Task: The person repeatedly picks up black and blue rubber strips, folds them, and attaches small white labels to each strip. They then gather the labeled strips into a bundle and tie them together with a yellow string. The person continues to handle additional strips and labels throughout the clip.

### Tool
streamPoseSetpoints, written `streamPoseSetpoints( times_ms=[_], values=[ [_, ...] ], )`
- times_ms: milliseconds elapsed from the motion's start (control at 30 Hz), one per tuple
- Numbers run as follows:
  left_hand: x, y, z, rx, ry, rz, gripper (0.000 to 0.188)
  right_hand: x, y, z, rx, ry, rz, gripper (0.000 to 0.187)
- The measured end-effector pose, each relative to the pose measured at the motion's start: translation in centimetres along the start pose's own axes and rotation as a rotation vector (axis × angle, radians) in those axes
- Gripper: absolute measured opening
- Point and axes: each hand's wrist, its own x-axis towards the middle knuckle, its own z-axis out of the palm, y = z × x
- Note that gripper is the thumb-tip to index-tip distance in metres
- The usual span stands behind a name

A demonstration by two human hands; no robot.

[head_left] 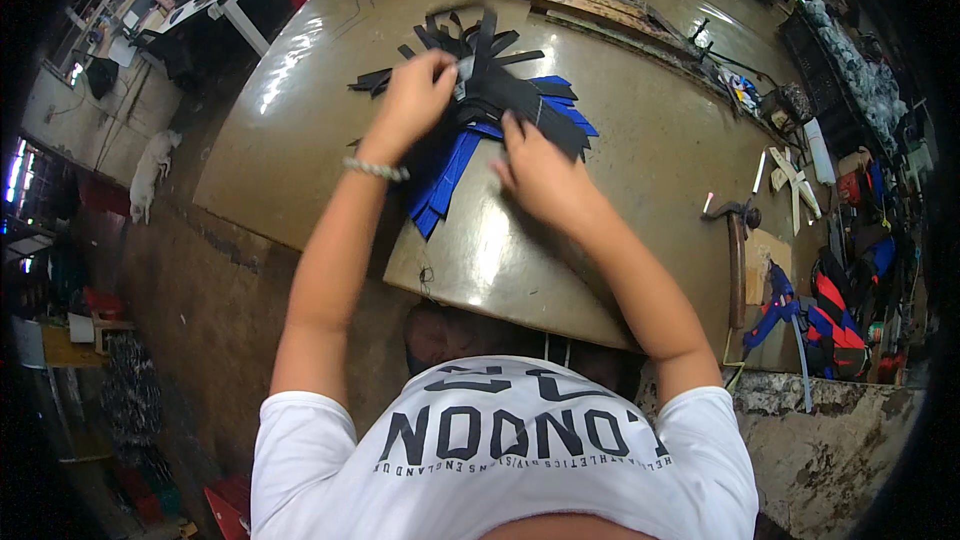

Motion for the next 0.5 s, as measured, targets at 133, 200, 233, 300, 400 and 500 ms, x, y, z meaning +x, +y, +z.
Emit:
streamPoseSetpoints(
  times_ms=[133,200,233,300,400,500],
  values=[
    [-2.7,-2.9,3.4,0.08,0.158,-0.02,0.027,0.7,0.8,-2.8,0.361,0.165,-0.151,0.035],
    [-3.3,-2.9,3.5,0.091,0.219,0.059,0.029,3.4,2.6,-1.6,0.407,0.361,-0.056,0.043],
    [-3.5,-2.6,3.1,0.283,0.205,0.093,0.043,4.8,3.4,-0.3,0.296,0.351,-0.083,0.059],
    [-4.2,-1.9,2.4,0.498,0.045,-0.029,0.081,7.1,4.8,2.1,0.128,0.251,-0.15,0.097],
    [-4.3,-1.3,1.8,0.51,-0.302,-0.063,0.111,9.0,5.9,3.8,0.163,-0.31,0.049,0.136],
    [-3.4,-2.1,2.1,0.4,-0.286,0.005,0.074,8.8,5.7,3.8,0.178,-0.214,0.122,0.101]
  ],
)
